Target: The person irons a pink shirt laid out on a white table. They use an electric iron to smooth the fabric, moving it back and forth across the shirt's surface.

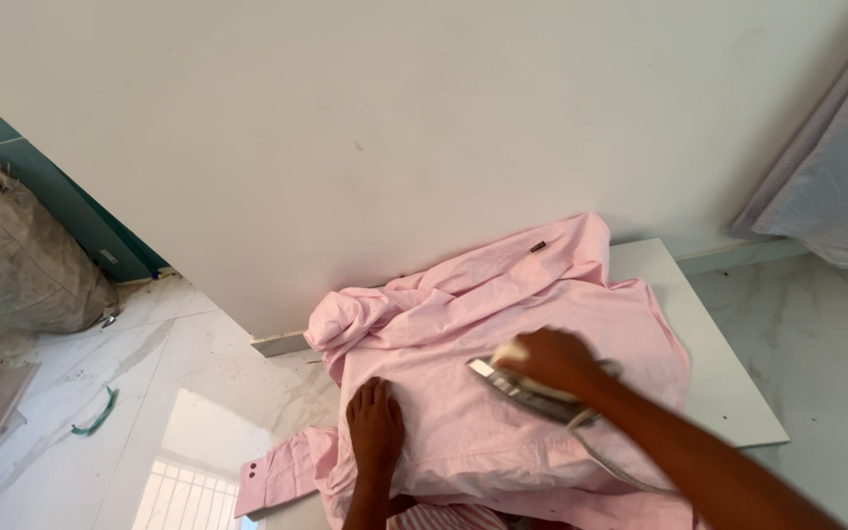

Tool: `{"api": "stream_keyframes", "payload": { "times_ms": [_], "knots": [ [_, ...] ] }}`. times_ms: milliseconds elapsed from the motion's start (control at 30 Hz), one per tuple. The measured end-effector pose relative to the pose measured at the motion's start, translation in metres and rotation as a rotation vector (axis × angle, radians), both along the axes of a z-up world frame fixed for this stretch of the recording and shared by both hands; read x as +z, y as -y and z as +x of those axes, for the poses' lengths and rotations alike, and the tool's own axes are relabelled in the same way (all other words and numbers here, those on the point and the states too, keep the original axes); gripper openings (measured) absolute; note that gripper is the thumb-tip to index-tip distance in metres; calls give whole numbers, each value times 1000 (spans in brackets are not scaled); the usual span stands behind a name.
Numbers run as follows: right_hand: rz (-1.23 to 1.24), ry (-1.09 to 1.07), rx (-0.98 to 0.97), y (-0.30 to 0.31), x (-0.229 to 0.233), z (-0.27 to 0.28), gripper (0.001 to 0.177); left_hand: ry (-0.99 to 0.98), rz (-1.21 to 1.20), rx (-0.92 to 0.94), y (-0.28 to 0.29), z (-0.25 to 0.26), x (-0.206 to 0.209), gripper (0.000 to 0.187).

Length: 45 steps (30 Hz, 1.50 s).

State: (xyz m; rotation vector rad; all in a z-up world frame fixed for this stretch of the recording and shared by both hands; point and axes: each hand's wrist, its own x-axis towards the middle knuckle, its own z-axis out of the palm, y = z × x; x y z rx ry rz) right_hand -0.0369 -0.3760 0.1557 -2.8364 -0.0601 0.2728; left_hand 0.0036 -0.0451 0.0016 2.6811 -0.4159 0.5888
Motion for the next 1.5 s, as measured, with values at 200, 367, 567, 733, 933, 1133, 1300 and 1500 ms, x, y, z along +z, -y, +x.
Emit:
{"api": "stream_keyframes", "payload": {
  "times_ms": [200,367,567,733,933,1133,1300,1500],
  "knots": [
    [123,199,81,-74,-45,20,53,-78,98,31,3,0,2,51],
    [107,272,39,-74,-57,30,47,-79,174,59,5,1,8,54],
    [32,262,-55,-40,-49,36,51,-135,209,83,5,3,5,55],
    [-4,271,-141,-2,-47,34,54,-116,202,87,4,3,-1,55],
    [-19,230,-253,47,-58,32,54,-100,180,92,2,8,-10,55],
    [-85,231,-302,103,-69,25,50,-117,182,107,3,10,-9,55],
    [-85,138,-329,133,-50,6,40,-134,208,117,2,6,-7,56],
    [-212,97,-443,147,-45,-6,48,-142,193,123,2,10,-10,56]
  ]
}}
